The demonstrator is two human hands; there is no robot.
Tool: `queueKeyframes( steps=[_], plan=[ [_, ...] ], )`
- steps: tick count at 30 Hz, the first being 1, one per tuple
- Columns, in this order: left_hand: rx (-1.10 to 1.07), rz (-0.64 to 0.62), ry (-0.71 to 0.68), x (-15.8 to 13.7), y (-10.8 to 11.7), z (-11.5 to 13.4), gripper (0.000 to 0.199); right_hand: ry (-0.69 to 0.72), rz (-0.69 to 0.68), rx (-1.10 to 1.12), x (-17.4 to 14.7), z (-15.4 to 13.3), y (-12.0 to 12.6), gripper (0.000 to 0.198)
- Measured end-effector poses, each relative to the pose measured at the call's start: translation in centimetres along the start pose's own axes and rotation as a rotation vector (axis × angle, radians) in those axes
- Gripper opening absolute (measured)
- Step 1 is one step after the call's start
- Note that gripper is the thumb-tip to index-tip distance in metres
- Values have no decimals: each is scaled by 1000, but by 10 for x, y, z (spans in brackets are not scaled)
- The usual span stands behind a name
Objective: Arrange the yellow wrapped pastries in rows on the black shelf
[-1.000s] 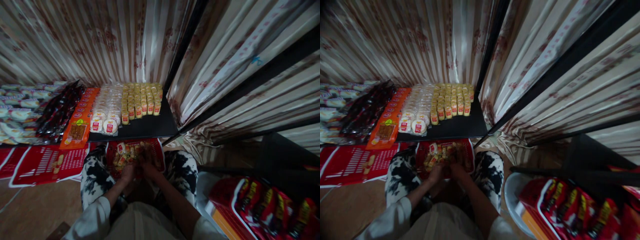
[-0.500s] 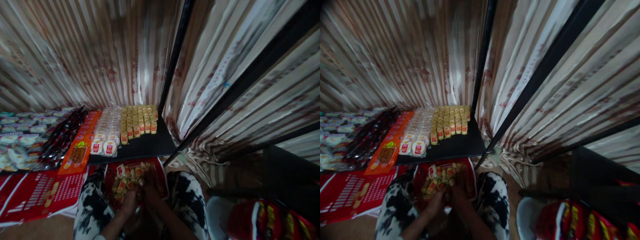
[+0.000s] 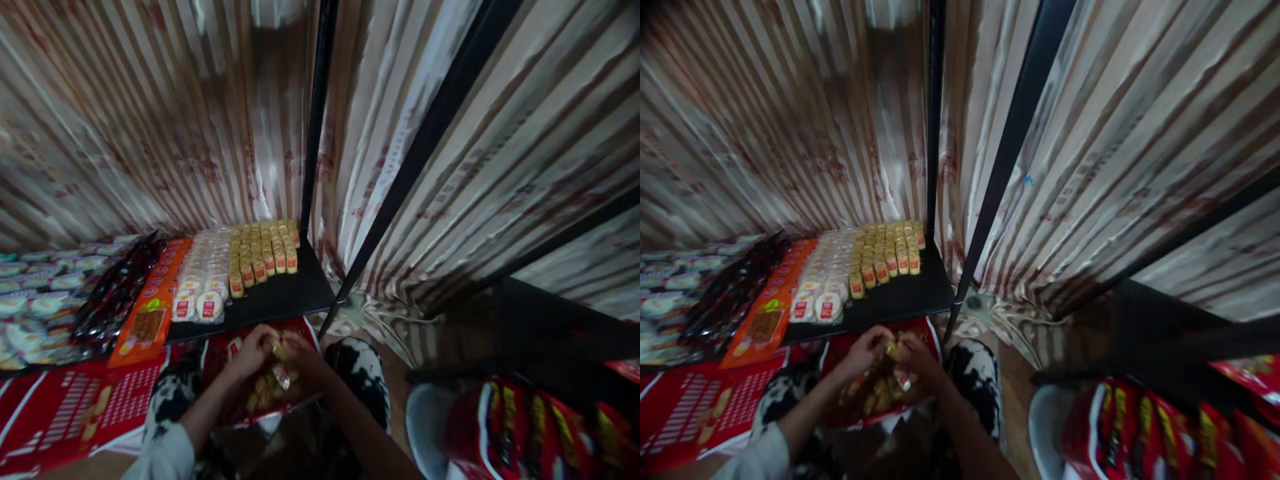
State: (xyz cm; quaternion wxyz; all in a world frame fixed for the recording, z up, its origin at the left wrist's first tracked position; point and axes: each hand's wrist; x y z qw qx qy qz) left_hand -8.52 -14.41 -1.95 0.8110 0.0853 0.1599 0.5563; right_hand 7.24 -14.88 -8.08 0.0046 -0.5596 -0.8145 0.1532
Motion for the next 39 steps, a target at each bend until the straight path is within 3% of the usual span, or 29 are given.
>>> queueKeyframes(
  steps=[2, 5, 11, 18, 23, 27, 33, 39],
  plan=[
    [-174, -14, 27, 13, 5, 13, 16, -58, 34, 138, 3, -10, 2, 37],
    [-400, 13, 57, 32, 11, 30, 26, 13, 159, 231, 11, -27, 7, 41],
    [-494, 97, 32, 66, 9, 49, 29, 178, 427, 103, 35, -44, 18, 40],
    [-204, 57, -30, 107, 4, 54, 26, 240, 553, -94, 56, -38, 28, 32],
    [-63, 14, -169, 150, 5, 61, 36, 331, 552, -445, 69, -64, 44, 39],
    [99, -38, -276, 187, 11, 83, 39, 391, 601, -671, 96, -94, 65, 36],
    [385, 75, -319, 232, 26, 118, 35, 399, 673, -743, 157, -123, 88, 32],
    [655, 186, -304, 260, 49, 118, 38, 306, 718, -809, 197, -123, 103, 29]
  ],
)
Point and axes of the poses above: each hand's wrist, its own x-axis towards the middle knuckle, its own y-axis out of the back of the hand, z = x × y, and after that the axes turned 8 degrees about -z, right-handed
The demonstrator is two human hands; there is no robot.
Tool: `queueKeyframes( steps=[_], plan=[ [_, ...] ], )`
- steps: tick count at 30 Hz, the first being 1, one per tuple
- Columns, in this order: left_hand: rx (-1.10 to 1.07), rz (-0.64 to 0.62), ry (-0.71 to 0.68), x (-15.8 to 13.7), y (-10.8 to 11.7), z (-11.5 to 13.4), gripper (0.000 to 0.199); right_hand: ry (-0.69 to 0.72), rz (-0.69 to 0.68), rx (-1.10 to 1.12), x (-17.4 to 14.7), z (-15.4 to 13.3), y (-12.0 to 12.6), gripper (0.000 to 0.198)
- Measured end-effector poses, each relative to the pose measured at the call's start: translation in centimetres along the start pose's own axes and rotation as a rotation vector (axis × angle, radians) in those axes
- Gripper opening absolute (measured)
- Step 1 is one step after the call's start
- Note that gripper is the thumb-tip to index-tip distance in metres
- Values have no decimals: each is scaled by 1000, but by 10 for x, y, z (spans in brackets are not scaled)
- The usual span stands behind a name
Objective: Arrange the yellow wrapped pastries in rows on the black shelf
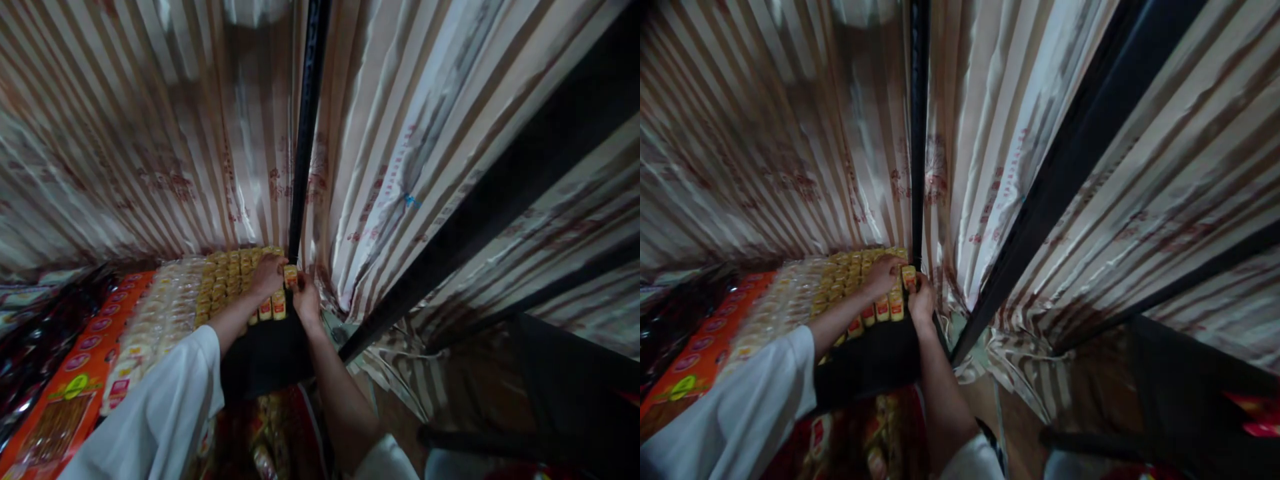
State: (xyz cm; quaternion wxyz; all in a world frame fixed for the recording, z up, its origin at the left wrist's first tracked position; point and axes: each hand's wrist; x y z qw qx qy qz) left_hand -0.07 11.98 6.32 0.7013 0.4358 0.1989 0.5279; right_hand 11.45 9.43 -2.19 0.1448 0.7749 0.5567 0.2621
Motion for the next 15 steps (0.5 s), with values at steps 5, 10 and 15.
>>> queueKeyframes(
  steps=[5, 10, 15],
  plan=[
    [101, 30, 10, 9, -5, -28, 40, -45, -12, -86, 12, 10, -15, 28],
    [111, -18, -39, 16, -15, -46, 37, -43, 2, -91, 18, 17, -30, 27],
    [118, -62, -110, 17, -19, -47, 33, 16, -40, 0, 24, 27, -39, 30]
  ],
)
Point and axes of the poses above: each hand's wrist, its own x-axis towards the middle knuckle, its own y-axis out of the back of the hand, z = x × y, and after that the axes turned 8 degrees about -z, right-handed
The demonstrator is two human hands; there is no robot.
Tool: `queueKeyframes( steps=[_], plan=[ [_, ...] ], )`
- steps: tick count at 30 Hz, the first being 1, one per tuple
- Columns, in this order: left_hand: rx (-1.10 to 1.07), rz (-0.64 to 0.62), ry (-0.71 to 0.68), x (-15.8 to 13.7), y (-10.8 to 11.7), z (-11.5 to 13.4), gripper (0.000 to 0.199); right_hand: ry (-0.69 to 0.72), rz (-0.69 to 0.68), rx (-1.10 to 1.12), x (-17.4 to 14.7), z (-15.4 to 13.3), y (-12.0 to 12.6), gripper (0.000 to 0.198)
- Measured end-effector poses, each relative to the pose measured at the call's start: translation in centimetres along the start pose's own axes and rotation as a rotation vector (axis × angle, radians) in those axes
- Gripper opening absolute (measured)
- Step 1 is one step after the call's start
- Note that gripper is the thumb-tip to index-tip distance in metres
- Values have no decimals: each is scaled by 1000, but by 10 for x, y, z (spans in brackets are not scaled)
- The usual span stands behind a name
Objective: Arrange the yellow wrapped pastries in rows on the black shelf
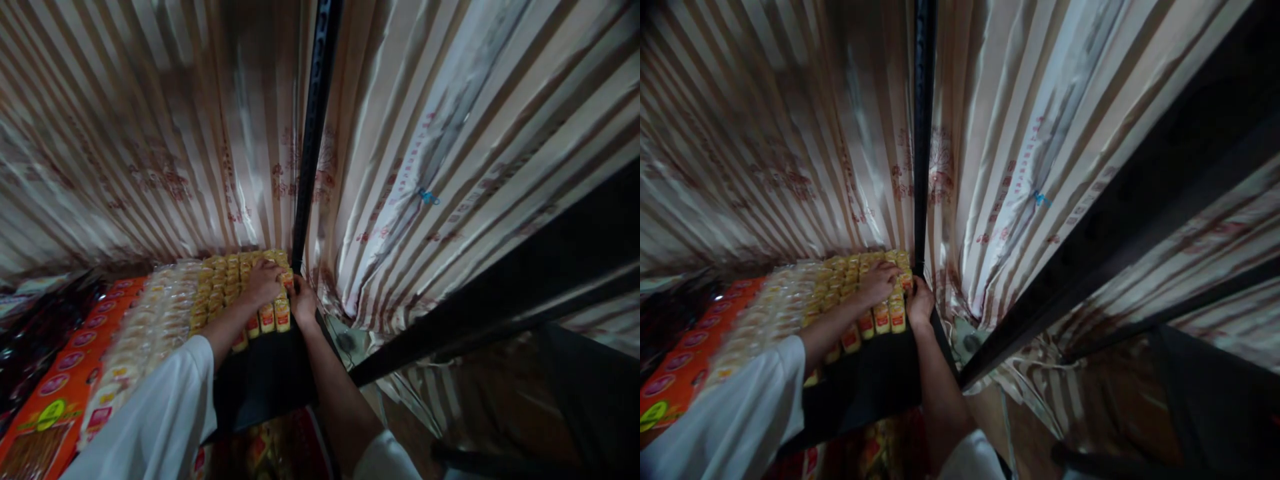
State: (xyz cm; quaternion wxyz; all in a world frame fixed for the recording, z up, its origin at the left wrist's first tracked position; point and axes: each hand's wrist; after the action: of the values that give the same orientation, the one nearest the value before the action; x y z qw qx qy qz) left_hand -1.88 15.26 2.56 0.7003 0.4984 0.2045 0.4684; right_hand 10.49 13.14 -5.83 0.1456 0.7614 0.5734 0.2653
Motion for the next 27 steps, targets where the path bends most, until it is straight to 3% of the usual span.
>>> queueKeyframes(
  steps=[12, 19, 23, 27],
  plan=[
    [143, -104, -53, 1, -3, 10, 27, 120, -25, 123, 3, 16, -10, 35],
    [135, -92, -33, 4, -5, 9, 26, 39, -10, 115, -1, 14, -9, 33],
    [183, -93, -54, 6, -10, 6, 27, 50, -33, 119, 0, 13, -7, 26],
    [174, -56, -90, 5, -11, 4, 29, 99, -62, 190, 1, 15, -4, 30]
  ],
)
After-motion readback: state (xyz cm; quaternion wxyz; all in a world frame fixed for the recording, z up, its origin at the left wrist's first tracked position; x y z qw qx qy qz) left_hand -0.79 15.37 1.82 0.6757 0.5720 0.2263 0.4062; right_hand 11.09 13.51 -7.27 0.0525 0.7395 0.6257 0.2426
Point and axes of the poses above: each hand's wrist, its own x-axis towards the middle knuckle, its own y-axis out of the back of the hand, z = x × y, and after that the axes turned 8 degrees about -z, right-handed
